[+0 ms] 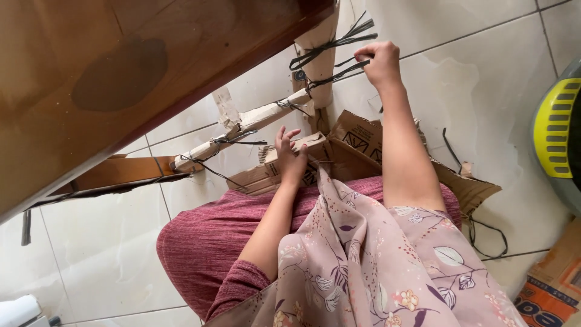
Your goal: Tying black strings around cardboard pieces to secure them to a wooden chair leg for protection during transport.
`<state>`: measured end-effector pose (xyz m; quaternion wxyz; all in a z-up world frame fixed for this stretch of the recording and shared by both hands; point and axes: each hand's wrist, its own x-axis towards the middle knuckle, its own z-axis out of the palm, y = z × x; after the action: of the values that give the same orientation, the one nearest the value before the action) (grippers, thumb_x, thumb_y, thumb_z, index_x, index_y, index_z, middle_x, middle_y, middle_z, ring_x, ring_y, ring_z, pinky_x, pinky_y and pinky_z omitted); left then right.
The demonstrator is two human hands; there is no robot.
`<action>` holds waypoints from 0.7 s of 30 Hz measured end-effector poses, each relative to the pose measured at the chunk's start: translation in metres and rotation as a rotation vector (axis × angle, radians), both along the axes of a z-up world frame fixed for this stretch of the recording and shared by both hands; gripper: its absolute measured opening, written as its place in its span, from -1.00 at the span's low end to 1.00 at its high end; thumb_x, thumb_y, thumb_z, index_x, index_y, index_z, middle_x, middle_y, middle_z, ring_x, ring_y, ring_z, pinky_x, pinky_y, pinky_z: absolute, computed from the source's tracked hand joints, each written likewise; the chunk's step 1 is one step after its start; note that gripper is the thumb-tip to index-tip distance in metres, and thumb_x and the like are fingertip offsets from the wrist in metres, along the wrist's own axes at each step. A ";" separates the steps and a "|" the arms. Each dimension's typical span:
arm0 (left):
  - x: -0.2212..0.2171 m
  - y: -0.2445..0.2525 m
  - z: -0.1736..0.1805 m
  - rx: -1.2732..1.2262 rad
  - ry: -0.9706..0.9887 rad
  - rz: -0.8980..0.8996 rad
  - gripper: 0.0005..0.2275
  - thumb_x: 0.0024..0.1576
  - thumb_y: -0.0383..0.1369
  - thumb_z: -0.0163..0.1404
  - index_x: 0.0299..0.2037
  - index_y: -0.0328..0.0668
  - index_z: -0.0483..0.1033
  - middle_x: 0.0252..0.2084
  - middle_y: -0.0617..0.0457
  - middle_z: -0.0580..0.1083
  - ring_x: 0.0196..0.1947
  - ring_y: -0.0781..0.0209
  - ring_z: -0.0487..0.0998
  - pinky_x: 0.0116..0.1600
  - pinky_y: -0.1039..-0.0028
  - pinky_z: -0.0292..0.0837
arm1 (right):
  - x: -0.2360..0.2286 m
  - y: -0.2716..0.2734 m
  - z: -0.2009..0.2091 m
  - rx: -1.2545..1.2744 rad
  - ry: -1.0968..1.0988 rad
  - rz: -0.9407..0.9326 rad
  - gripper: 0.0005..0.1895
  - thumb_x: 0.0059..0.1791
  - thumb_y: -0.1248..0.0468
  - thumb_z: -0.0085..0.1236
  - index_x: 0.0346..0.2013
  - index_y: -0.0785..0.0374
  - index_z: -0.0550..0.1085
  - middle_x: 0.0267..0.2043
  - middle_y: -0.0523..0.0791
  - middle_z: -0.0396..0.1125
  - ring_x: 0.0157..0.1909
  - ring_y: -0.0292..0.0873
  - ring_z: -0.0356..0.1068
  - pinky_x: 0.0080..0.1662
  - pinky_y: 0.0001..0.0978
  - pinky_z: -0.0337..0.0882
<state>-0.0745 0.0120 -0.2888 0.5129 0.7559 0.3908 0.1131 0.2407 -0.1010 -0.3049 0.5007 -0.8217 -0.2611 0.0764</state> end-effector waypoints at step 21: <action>0.006 0.001 -0.009 0.070 -0.113 -0.052 -0.75 0.10 -0.50 -0.02 -0.04 0.01 0.52 0.40 -0.18 0.22 0.37 -0.09 0.32 0.31 0.13 0.42 | 0.024 -0.002 0.023 -0.110 1.321 0.098 -0.83 -0.09 0.08 0.21 -0.23 -0.06 0.50 -0.70 -0.32 -0.01 -0.61 -0.45 -0.11 -0.50 -0.58 -0.22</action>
<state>-0.0687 0.0128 -0.2981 0.5102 0.7757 0.3374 0.1557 0.2644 -0.1035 -0.2816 0.5089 -0.6139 0.0680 0.5996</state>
